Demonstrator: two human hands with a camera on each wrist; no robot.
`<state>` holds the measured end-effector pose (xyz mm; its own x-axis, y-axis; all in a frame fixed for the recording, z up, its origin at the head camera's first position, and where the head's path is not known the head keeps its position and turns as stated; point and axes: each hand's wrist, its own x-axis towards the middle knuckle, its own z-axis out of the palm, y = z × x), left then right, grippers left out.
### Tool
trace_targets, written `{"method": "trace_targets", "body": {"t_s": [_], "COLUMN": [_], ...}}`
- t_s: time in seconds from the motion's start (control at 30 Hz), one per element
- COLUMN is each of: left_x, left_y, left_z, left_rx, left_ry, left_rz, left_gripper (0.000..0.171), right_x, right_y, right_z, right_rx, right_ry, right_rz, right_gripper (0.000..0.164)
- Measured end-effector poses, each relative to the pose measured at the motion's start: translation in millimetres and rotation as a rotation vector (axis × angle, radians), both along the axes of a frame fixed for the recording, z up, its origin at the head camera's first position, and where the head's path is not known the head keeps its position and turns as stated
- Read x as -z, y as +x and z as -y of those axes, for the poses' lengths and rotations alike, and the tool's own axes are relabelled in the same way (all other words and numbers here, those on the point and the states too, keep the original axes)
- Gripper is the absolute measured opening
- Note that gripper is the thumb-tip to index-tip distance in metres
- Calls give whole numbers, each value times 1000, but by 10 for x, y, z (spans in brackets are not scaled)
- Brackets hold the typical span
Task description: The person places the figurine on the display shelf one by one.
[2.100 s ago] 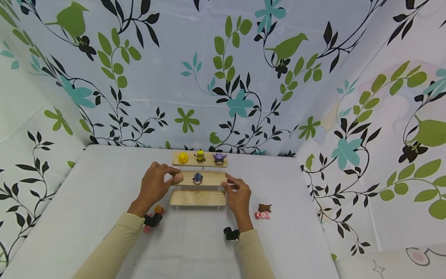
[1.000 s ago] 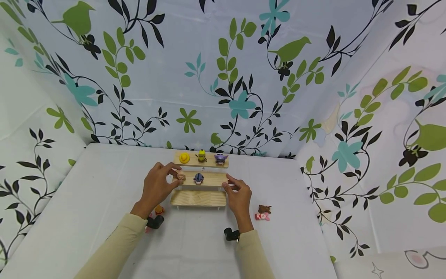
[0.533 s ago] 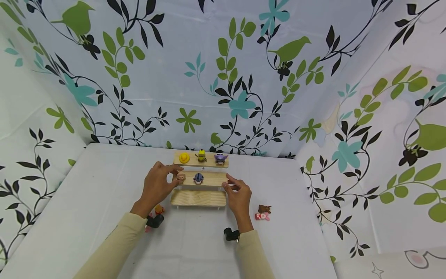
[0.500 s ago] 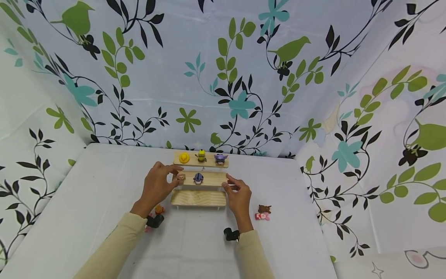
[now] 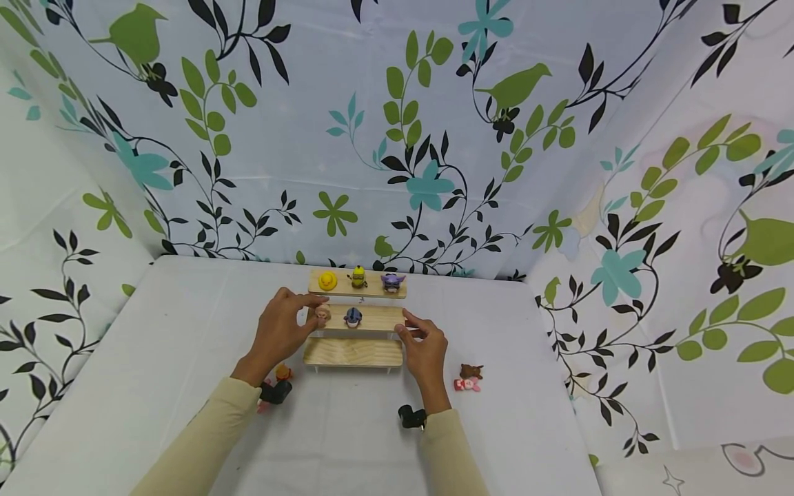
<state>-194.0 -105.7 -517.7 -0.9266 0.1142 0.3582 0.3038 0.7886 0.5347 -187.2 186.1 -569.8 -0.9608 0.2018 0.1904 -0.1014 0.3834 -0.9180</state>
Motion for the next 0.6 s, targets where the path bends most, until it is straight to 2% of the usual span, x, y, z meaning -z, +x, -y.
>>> {"method": "trace_targets", "body": {"t_s": [0.23, 0.6], "left_x": [-45, -99], "left_y": [62, 208], "left_z": [78, 358], "left_rx": [-4, -50], "left_ry": [25, 52], "left_rz": [1, 52], "left_gripper": [45, 40], "right_x": [0, -14], "right_y": [3, 12], "right_z": [13, 18], "right_rx": [0, 4], "right_ry": [0, -9], "right_rz": [15, 14], "right_gripper": [35, 35]}}
